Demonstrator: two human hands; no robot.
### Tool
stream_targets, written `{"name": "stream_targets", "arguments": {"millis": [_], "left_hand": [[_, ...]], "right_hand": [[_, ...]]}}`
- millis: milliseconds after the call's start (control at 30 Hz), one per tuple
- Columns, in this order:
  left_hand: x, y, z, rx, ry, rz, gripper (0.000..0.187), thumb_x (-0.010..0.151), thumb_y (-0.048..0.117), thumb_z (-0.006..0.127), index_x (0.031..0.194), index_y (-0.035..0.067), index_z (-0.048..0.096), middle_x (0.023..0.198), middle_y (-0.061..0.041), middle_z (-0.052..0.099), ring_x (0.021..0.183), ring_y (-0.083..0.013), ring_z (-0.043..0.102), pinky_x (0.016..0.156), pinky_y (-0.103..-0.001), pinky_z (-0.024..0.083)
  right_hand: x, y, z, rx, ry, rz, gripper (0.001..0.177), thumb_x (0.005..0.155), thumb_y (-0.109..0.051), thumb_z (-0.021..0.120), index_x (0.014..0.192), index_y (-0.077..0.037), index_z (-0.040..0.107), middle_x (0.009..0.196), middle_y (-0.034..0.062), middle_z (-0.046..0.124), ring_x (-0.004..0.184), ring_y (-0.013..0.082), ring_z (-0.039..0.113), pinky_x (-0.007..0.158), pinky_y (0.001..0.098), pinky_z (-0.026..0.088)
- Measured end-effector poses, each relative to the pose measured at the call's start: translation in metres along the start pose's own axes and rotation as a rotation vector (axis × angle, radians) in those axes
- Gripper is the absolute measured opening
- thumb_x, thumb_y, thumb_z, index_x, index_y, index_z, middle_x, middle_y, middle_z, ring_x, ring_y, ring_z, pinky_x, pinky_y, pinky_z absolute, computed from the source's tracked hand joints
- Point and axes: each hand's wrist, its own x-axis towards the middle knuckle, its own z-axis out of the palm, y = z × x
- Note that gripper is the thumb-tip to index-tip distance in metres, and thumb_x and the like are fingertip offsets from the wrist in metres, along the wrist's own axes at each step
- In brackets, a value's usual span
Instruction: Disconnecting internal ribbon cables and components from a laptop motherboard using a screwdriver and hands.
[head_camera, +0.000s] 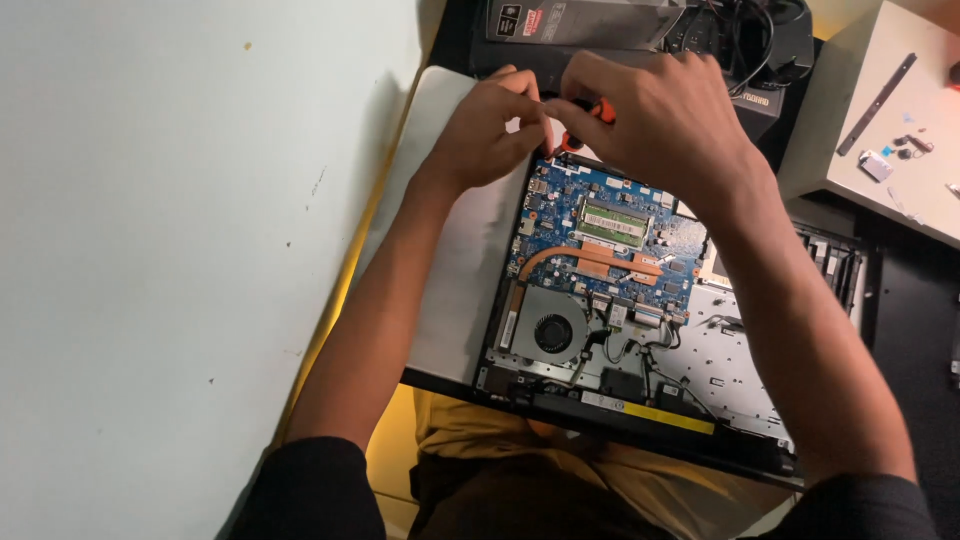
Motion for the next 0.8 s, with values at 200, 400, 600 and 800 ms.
{"name": "stream_targets", "arguments": {"millis": [200, 400, 600, 800], "left_hand": [[0.002, 0.004, -0.001, 0.012, -0.035, -0.056, 0.025, 0.101, 0.015, 0.071, 0.089, 0.018, 0.092, 0.086, -0.001, 0.057, 0.077, -0.0172, 0.058, 0.067, -0.042, 0.037], [0.005, 0.018, -0.004, -0.017, -0.059, -0.066, 0.031, 0.104, 0.002, 0.063, 0.086, 0.006, 0.088, 0.086, -0.007, 0.08, 0.069, -0.0134, 0.061, 0.061, -0.036, 0.041], [0.003, 0.011, -0.003, -0.035, -0.059, -0.049, 0.022, 0.099, 0.005, 0.067, 0.084, 0.007, 0.083, 0.084, -0.005, 0.066, 0.074, -0.0146, 0.057, 0.066, -0.037, 0.038], [0.0, 0.007, -0.001, -0.048, -0.065, -0.05, 0.021, 0.105, 0.004, 0.067, 0.089, 0.005, 0.081, 0.077, -0.006, 0.068, 0.069, -0.0136, 0.054, 0.063, -0.034, 0.04]], "right_hand": [[-0.003, -0.002, -0.014, 0.77, -0.041, -0.019, 0.021, 0.112, -0.004, 0.083, 0.128, -0.004, 0.069, 0.121, 0.0132, 0.07, 0.096, 0.03, 0.067, 0.087, 0.0447, 0.053], [-0.002, -0.002, -0.006, 0.251, 0.001, 0.067, 0.06, 0.144, -0.057, 0.076, 0.108, -0.01, 0.067, 0.07, 0.0056, 0.058, 0.053, 0.0287, 0.047, 0.055, 0.0456, 0.04], [0.001, -0.01, -0.02, 0.522, -0.1, 0.021, 0.023, 0.117, -0.026, 0.071, 0.133, -0.009, 0.067, 0.136, 0.0146, 0.073, 0.065, 0.0354, 0.064, 0.056, 0.0561, 0.047], [-0.005, -0.012, 0.001, 0.099, 0.086, -0.004, 0.04, 0.142, -0.053, 0.073, 0.131, -0.015, 0.068, 0.089, 0.0012, 0.082, 0.058, 0.0324, 0.066, 0.053, 0.0461, 0.043]]}}
